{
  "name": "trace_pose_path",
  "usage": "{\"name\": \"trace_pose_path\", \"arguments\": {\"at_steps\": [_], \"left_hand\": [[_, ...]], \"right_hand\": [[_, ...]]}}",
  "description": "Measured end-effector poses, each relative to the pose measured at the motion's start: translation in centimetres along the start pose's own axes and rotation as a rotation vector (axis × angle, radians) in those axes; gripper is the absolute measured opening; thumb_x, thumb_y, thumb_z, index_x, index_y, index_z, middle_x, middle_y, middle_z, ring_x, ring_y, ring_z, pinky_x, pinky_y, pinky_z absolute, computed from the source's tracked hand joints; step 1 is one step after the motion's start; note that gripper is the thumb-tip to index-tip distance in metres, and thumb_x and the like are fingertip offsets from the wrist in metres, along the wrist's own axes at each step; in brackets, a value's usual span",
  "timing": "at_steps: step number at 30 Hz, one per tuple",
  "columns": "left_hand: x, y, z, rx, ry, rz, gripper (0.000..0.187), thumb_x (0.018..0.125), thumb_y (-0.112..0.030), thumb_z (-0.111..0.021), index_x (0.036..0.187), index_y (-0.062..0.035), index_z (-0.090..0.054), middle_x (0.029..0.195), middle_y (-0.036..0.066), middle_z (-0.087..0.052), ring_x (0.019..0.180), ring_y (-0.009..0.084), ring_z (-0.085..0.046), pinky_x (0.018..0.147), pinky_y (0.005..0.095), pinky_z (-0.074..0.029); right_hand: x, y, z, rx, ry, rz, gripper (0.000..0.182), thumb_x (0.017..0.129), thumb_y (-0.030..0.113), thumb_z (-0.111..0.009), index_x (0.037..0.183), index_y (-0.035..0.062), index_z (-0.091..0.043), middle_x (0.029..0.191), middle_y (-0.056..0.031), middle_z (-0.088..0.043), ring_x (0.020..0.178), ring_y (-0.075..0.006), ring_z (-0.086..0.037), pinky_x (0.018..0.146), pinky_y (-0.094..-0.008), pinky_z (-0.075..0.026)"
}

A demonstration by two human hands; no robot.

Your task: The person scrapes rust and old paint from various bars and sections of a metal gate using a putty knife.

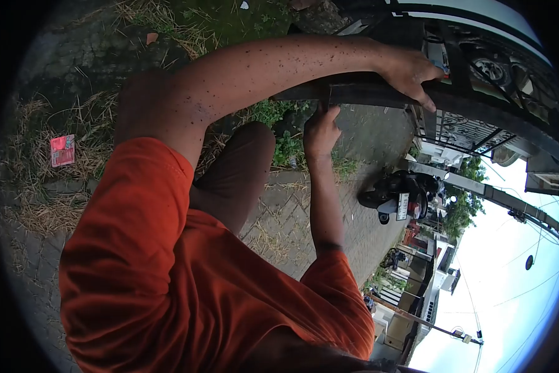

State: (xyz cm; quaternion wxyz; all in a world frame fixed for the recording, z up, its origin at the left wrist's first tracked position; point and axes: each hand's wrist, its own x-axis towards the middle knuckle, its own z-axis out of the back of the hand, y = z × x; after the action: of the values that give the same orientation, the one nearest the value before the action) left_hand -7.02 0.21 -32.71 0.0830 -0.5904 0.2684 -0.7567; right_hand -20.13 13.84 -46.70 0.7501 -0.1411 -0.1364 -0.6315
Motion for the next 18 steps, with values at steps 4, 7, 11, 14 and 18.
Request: {"name": "trace_pose_path", "arguments": {"at_steps": [4,7,11,14,18], "left_hand": [[0.1,-0.5,1.0,0.038,0.137,0.112,0.071,0.082,-0.054,-0.069,0.117,0.0054,-0.055,0.088,0.022,-0.067,0.091,0.0336,-0.067,0.079,0.0419,-0.049],[-0.2,-0.2,1.0,0.028,0.103,0.091,0.074,0.080,-0.058,-0.069,0.115,0.0055,-0.056,0.085,0.022,-0.066,0.087,0.0328,-0.067,0.077,0.0413,-0.050],[-0.1,-1.3,1.8,-0.057,0.159,0.171,0.074,0.083,-0.062,-0.063,0.122,0.0006,-0.057,0.099,0.021,-0.066,0.098,0.0321,-0.064,0.084,0.0416,-0.049],[-1.5,1.7,1.7,-0.253,0.119,0.230,0.066,0.093,-0.060,-0.047,0.132,-0.0068,-0.055,0.124,0.017,-0.061,0.116,0.0299,-0.058,0.094,0.0424,-0.048],[-8.4,5.5,2.1,-0.680,-0.174,0.450,0.050,0.102,-0.047,-0.036,0.120,-0.0079,-0.061,0.115,0.009,-0.061,0.100,0.0177,-0.059,0.086,0.0350,-0.049]], "right_hand": [[-1.5,0.8,-2.5,-0.030,0.146,-0.094,0.024,0.096,0.022,-0.053,0.100,0.0057,-0.035,0.065,-0.0274,-0.059,0.065,-0.0487,-0.060,0.051,-0.0572,-0.046],[-0.2,3.2,1.7,0.111,-0.150,-0.181,0.025,0.096,0.023,-0.053,0.101,0.0065,-0.034,0.072,-0.0271,-0.062,0.065,-0.0481,-0.061,0.052,-0.0561,-0.047],[-2.4,0.3,-2.1,-0.096,0.214,-0.030,0.025,0.095,0.023,-0.052,0.100,0.0072,-0.033,0.072,-0.0275,-0.062,0.068,-0.0496,-0.061,0.055,-0.0572,-0.047],[-2.3,-1.6,2.3,-0.090,-0.136,0.140,0.029,0.084,0.003,-0.055,0.111,0.0036,-0.044,0.086,-0.0184,-0.065,0.064,-0.0379,-0.065,0.052,-0.0482,-0.051],[0.0,-1.4,8.1,-0.440,-0.105,0.531,0.046,0.078,0.005,-0.058,0.123,0.0105,-0.051,0.099,-0.0101,-0.058,0.064,-0.0228,-0.057,0.053,-0.0324,-0.053]]}}
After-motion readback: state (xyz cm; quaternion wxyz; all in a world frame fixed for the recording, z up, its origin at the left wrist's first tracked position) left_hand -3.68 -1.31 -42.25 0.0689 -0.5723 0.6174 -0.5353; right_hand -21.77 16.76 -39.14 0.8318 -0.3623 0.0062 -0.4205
